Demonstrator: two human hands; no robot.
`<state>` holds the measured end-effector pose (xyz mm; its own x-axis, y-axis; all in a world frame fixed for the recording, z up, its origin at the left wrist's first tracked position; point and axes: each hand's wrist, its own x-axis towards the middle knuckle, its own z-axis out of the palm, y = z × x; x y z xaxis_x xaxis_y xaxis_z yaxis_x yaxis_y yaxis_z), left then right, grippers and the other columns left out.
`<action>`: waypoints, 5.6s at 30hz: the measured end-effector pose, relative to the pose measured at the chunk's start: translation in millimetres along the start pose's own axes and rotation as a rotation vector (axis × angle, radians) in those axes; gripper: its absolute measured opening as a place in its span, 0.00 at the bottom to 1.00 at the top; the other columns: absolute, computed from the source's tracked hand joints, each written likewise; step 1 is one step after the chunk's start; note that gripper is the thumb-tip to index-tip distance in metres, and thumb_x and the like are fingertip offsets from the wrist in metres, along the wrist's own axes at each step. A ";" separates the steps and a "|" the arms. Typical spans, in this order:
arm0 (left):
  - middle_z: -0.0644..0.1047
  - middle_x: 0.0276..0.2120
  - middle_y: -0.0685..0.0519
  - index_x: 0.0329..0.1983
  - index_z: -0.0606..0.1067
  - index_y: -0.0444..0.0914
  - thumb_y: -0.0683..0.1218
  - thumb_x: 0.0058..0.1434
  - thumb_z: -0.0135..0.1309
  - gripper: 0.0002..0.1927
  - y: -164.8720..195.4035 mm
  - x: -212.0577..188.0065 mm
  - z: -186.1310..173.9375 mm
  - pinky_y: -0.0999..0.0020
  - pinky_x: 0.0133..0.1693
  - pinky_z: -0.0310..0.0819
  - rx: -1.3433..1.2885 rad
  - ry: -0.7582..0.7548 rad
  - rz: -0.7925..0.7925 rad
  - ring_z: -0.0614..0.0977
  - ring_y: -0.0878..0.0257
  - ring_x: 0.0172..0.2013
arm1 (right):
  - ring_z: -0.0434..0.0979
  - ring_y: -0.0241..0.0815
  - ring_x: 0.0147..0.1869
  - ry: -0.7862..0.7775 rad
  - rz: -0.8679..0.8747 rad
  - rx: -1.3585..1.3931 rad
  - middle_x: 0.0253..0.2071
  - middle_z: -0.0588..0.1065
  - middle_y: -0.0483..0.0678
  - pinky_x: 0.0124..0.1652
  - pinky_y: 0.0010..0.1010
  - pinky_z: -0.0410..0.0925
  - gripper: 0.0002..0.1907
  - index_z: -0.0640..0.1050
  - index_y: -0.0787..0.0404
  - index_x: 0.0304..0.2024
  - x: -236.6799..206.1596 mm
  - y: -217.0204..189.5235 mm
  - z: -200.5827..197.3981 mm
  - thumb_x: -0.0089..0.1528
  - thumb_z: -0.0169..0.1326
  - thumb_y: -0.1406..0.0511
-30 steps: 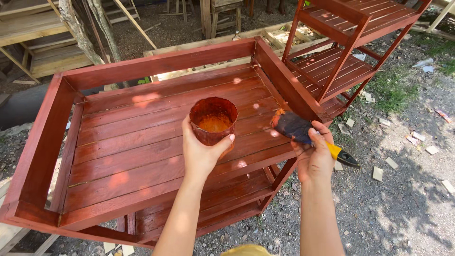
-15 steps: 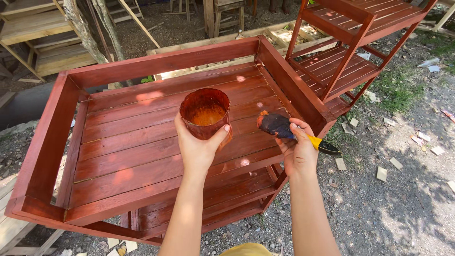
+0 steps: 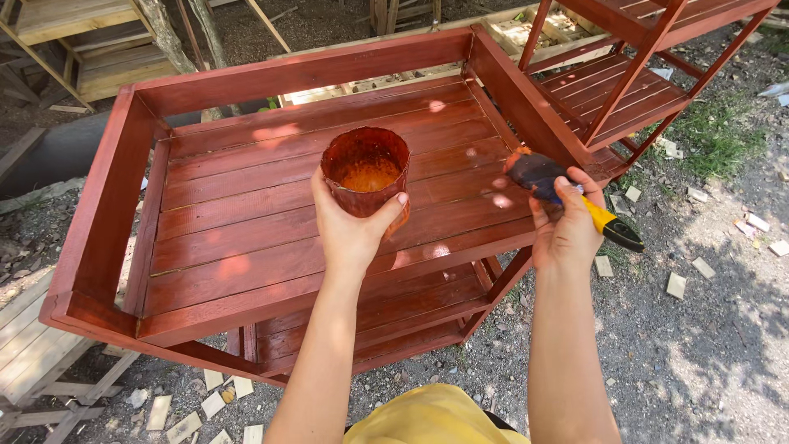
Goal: The person applies reddish-brown stain to a wooden shelving unit using a brush and a small container. They repeatedly dip the brush into the container and coat the slats and frame of the unit, moving around the piece to reach different sections.
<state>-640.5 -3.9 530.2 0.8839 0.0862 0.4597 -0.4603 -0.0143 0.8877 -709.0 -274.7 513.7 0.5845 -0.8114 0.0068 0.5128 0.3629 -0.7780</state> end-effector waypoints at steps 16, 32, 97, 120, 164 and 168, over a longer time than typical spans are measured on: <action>0.72 0.61 0.43 0.68 0.58 0.34 0.47 0.45 0.75 0.51 -4.0 -7.7 24.1 0.57 0.63 0.69 -0.029 -0.073 -0.029 0.74 0.53 0.63 | 0.79 0.39 0.46 0.066 -0.059 -0.007 0.47 0.77 0.43 0.44 0.35 0.75 0.13 0.77 0.52 0.47 -1.8 -16.1 -29.0 0.62 0.60 0.70; 0.73 0.59 0.43 0.67 0.60 0.35 0.48 0.44 0.75 0.50 5.8 -6.7 30.2 0.57 0.62 0.70 0.001 -0.089 -0.063 0.76 0.53 0.61 | 0.79 0.38 0.45 0.012 0.013 -0.025 0.45 0.77 0.42 0.43 0.33 0.75 0.13 0.77 0.53 0.47 -10.2 -5.5 -18.4 0.61 0.59 0.70; 0.73 0.58 0.42 0.63 0.58 0.34 0.50 0.40 0.76 0.52 6.4 -30.9 77.3 0.58 0.61 0.72 -0.105 -0.289 -0.081 0.77 0.53 0.60 | 0.83 0.40 0.28 -0.462 -0.910 -1.477 0.29 0.81 0.49 0.31 0.31 0.74 0.08 0.85 0.55 0.42 18.3 -97.7 -1.4 0.61 0.64 0.63; 0.71 0.67 0.49 0.67 0.62 0.43 0.48 0.34 0.80 0.56 -1.2 -33.3 58.9 0.47 0.70 0.59 0.094 -0.245 0.338 0.62 0.41 0.73 | 0.84 0.46 0.54 -0.293 -1.239 -1.164 0.54 0.81 0.59 0.54 0.30 0.76 0.07 0.83 0.64 0.50 -4.7 -97.6 -35.2 0.69 0.64 0.72; 0.67 0.69 0.55 0.64 0.70 0.46 0.40 0.43 0.76 0.44 -18.0 64.3 78.1 0.51 0.75 0.57 0.224 -0.256 0.677 0.59 0.47 0.76 | 0.82 0.41 0.32 -0.169 -0.105 -0.096 0.36 0.80 0.51 0.30 0.31 0.77 0.11 0.81 0.67 0.43 -40.5 -54.6 2.9 0.63 0.60 0.65; 0.68 0.69 0.53 0.64 0.70 0.46 0.40 0.43 0.76 0.44 -17.0 62.1 76.3 0.52 0.75 0.57 0.223 -0.256 0.659 0.59 0.47 0.75 | 0.81 0.40 0.33 -0.197 -0.125 -0.061 0.38 0.79 0.51 0.30 0.31 0.77 0.09 0.81 0.67 0.44 -35.3 -55.1 17.9 0.63 0.60 0.67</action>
<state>-571.4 -74.2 545.7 0.4347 -0.2446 0.8667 -0.8982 -0.1876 0.3975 -746.7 -257.9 567.6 0.6334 -0.7408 0.2235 0.5533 0.2316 -0.8001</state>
